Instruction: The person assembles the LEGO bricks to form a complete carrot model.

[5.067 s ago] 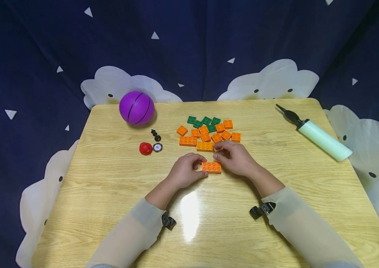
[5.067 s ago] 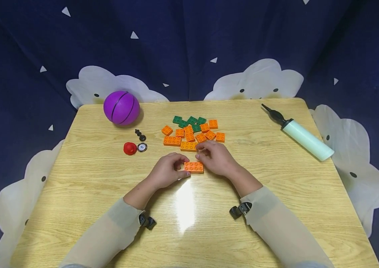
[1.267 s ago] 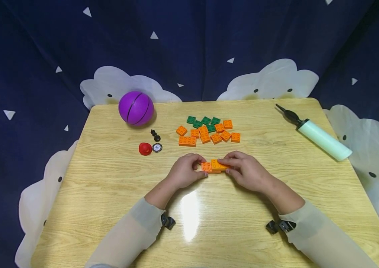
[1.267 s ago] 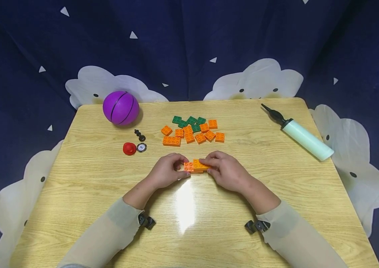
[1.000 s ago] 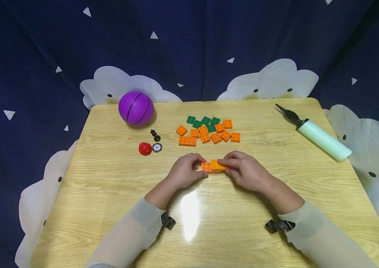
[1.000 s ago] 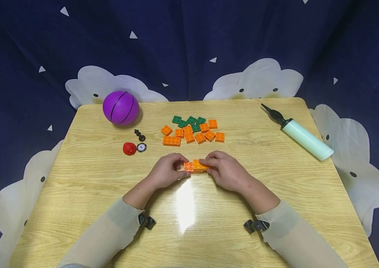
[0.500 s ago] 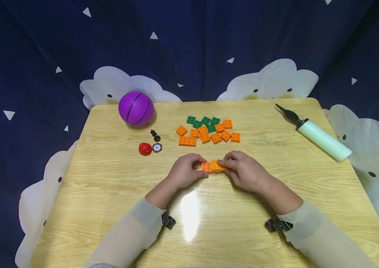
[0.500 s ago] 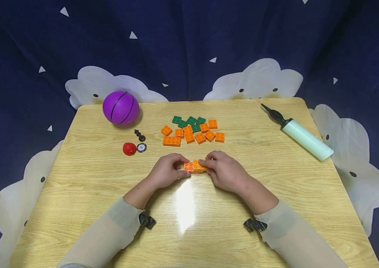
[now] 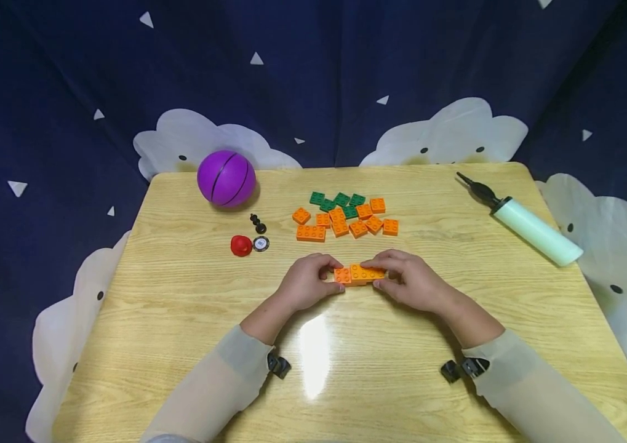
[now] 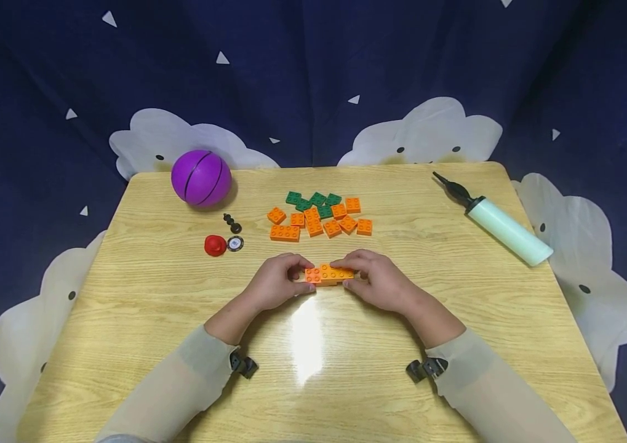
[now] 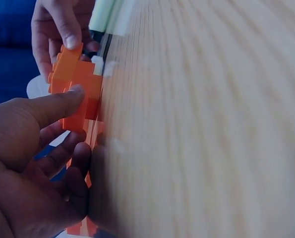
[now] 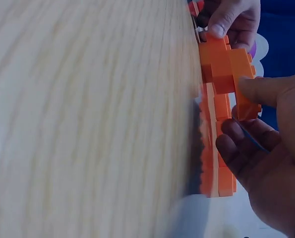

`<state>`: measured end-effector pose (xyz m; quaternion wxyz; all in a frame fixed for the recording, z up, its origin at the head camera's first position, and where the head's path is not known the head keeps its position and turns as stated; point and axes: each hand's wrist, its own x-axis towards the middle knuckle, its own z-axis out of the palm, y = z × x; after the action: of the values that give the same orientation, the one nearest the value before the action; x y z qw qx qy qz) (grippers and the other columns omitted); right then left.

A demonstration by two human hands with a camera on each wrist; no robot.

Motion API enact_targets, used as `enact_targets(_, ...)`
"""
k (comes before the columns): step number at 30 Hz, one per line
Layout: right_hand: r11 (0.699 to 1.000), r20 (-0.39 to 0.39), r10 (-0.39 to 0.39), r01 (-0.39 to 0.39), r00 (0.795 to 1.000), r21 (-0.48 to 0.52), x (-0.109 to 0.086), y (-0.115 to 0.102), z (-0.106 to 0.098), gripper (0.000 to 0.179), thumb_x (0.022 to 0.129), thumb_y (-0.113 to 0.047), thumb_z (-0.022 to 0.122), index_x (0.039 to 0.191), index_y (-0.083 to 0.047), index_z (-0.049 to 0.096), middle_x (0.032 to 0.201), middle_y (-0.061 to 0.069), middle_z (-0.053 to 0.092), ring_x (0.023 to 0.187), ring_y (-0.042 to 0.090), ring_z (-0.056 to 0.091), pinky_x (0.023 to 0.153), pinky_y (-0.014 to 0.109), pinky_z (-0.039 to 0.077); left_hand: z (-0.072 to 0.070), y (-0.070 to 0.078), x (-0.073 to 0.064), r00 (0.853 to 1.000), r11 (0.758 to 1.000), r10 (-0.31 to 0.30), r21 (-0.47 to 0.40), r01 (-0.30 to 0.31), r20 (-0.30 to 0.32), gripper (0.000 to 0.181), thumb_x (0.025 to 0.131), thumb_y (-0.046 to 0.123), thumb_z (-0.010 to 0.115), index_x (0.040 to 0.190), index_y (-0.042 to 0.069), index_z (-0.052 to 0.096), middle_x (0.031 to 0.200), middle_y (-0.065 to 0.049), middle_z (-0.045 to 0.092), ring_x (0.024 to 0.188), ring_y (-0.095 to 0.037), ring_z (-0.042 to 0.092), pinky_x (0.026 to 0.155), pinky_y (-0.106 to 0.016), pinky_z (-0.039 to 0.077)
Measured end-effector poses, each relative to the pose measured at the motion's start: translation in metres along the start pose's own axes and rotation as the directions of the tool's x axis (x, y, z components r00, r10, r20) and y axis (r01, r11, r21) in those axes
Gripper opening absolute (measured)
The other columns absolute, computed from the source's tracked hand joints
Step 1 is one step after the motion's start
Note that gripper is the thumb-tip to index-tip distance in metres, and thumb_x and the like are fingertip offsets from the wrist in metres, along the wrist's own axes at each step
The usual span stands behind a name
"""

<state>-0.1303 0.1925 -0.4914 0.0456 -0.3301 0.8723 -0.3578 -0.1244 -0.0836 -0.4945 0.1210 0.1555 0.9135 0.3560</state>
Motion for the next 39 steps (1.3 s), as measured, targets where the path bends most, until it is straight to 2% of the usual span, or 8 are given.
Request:
enact_targets(7,1.000,0.020,0.006,-0.007,1.000,0.020,0.000,0.002,0.000,0.044,0.094,-0.015,0.078,0.136,-0.027,0.069,0.129,-0.004,0.069,0.120,0.020,0.064,0.100,0.046,0.053,-0.003,0.000,0.000,1.000,1.000,0.005,-0.019,-0.005,0.020,0.040,0.085,0.033,0.088,0.120,0.021,0.073,0.093,-0.003,0.064,0.079,-0.014,0.054,0.071,-0.031,0.044)
enact_targets(13,1.000,0.012,-0.014,0.014,1.000,0.014,0.001,0.001,-0.001,0.043,0.095,-0.013,0.078,0.136,-0.023,0.070,0.130,-0.001,0.069,0.120,0.023,0.065,0.100,0.047,0.053,-0.008,-0.005,0.000,0.999,0.998,0.014,-0.062,-0.011,0.050,0.044,0.084,0.028,0.089,0.123,0.020,0.072,0.104,0.003,0.067,0.086,-0.015,0.058,0.076,-0.031,0.049)
enact_targets(19,1.000,0.014,0.000,0.000,1.000,0.006,0.000,-0.001,-0.001,0.043,0.095,-0.015,0.077,0.136,-0.025,0.070,0.130,-0.003,0.069,0.120,0.020,0.064,0.099,0.045,0.053,-0.019,-0.012,0.001,0.998,0.993,0.014,-0.121,-0.007,0.057,0.048,0.084,0.022,0.089,0.127,0.015,0.070,0.113,0.001,0.069,0.093,-0.021,0.061,0.081,-0.033,0.050)
enact_targets(27,1.000,0.015,0.000,0.000,1.000,0.004,0.000,0.000,-0.001,0.043,0.095,-0.014,0.077,0.136,-0.024,0.070,0.131,-0.003,0.068,0.121,0.021,0.064,0.099,0.045,0.054,-0.036,-0.022,0.005,0.998,0.992,-0.019,-0.122,0.012,-0.054,0.043,0.086,0.022,0.087,0.126,0.013,0.071,0.118,-0.004,0.070,0.097,-0.023,0.063,0.086,-0.036,0.052)
enact_targets(33,1.000,0.017,0.001,-0.001,1.000,0.003,0.001,-0.001,-0.001,0.042,0.096,-0.015,0.077,0.136,-0.024,0.070,0.131,-0.003,0.069,0.122,0.021,0.064,0.099,0.044,0.054,-0.044,-0.029,0.010,0.991,0.996,-0.038,-0.085,0.027,-0.125,0.041,0.088,0.025,0.085,0.125,0.011,0.071,0.121,-0.007,0.068,0.105,-0.024,0.062,0.092,-0.040,0.050)
enact_targets(39,0.999,0.004,-0.032,0.032,0.999,0.001,0.002,0.000,-0.001,0.042,0.095,-0.013,0.077,0.136,-0.021,0.070,0.129,0.000,0.070,0.119,0.023,0.066,0.095,0.046,0.055,-0.050,-0.034,0.017,0.982,0.999,-0.041,-0.039,0.034,-0.186,0.038,0.088,0.025,0.085,0.122,0.013,0.072,0.122,-0.006,0.067,0.112,-0.028,0.057,0.099,-0.046,0.045)
